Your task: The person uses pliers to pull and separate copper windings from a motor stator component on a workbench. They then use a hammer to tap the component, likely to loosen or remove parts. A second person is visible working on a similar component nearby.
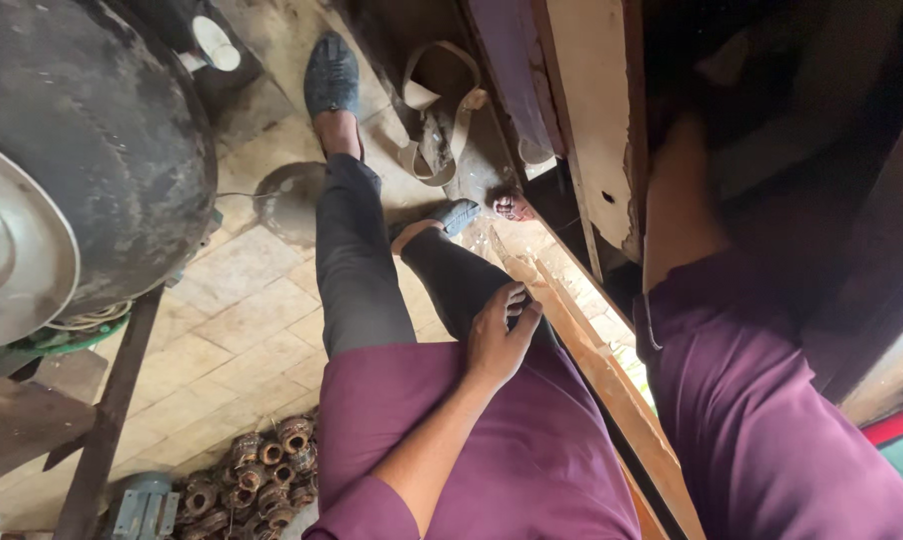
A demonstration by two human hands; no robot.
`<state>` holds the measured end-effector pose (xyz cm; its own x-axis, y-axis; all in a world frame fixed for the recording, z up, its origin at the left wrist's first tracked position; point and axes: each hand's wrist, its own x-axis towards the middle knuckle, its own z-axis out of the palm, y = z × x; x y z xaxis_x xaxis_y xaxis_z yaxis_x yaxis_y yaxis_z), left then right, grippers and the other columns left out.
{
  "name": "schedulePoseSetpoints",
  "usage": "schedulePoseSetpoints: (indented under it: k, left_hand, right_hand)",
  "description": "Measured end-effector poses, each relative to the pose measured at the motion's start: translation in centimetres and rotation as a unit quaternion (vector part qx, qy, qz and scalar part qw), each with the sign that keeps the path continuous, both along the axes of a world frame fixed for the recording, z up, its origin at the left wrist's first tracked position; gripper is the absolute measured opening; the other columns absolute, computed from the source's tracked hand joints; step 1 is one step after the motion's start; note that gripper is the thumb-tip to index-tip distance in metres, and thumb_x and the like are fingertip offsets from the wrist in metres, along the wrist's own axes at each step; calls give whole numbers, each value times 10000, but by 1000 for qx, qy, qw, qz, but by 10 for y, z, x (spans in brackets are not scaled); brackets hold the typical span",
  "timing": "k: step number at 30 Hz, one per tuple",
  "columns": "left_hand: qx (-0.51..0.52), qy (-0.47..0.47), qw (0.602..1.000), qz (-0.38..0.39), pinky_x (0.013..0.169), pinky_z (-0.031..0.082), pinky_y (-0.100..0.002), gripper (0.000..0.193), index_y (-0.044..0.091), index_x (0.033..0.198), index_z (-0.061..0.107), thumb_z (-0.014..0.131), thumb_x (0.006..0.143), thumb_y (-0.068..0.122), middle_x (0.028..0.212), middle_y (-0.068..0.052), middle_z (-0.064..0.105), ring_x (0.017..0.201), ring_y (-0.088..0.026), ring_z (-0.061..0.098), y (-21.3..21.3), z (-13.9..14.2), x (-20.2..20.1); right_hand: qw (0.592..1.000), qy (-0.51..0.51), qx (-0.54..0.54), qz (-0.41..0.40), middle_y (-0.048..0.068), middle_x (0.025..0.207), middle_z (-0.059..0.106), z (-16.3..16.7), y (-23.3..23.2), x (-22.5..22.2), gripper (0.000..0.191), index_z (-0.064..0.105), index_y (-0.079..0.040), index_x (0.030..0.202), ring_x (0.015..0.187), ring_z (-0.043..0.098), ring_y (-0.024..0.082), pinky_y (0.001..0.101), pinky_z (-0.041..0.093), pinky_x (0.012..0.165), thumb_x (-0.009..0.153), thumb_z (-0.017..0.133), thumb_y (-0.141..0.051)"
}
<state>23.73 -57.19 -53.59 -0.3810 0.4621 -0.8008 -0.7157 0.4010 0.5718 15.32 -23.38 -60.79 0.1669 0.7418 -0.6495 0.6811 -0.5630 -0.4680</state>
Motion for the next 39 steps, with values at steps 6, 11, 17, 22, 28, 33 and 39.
schedulePoseSetpoints:
  k: [6,11,17,22,28,33,39]
  left_hand:
    - [-7,-1,1000,-8,893,584,-365,455,-17,1285,617,688,945,278,1202,-203,722,1037,-283,735,2,1,-7]
    - [-13,12,1000,-9,890,585,-377,462,-23,1283,614,693,941,277,1208,-219,713,1038,-301,735,7,3,-21]
    - [-37,40,997,-51,894,574,-386,475,-29,1266,616,712,937,300,1206,-232,710,1061,-315,729,-2,-3,-24]
    - [-56,88,993,-52,850,586,-366,385,-15,1214,650,696,928,238,1093,-194,754,987,-272,748,4,18,-53]
    - [-19,346,938,7,857,565,-351,237,7,1145,699,633,961,140,1015,-115,755,913,-210,715,46,135,-132]
    - [150,535,831,-17,917,554,-364,231,7,1190,682,607,991,96,1142,-147,718,1011,-270,698,92,271,-175]
    - [350,681,579,-281,1143,405,-449,500,-68,1393,546,652,930,88,1419,-237,576,1323,-389,552,211,351,-226]
  right_hand:
    - [999,-16,41,-7,203,1233,671,-1,17,7,435,624,-36,1264,1111,649,359,461,532,982,979,496,-338]
    - [999,-7,36,3,216,1180,675,-14,25,-3,385,639,-24,1213,1071,647,376,474,525,954,965,514,-291]
    - [998,16,56,13,232,1116,680,8,-2,-29,327,657,-10,1151,1023,645,397,490,516,920,949,535,-235]
    - [983,17,169,72,245,1063,684,69,-64,-54,279,672,3,1100,983,642,415,503,509,891,935,552,-188]
    - [879,101,352,304,260,999,689,211,-118,-60,223,689,17,1038,935,640,435,519,500,857,918,574,-132]
    - [810,280,230,461,217,993,709,316,-169,46,314,689,-46,1171,886,675,404,462,544,778,865,622,-70]
    - [917,256,-284,116,124,840,587,377,-187,151,675,393,-235,1566,630,558,214,357,472,556,957,660,-115]
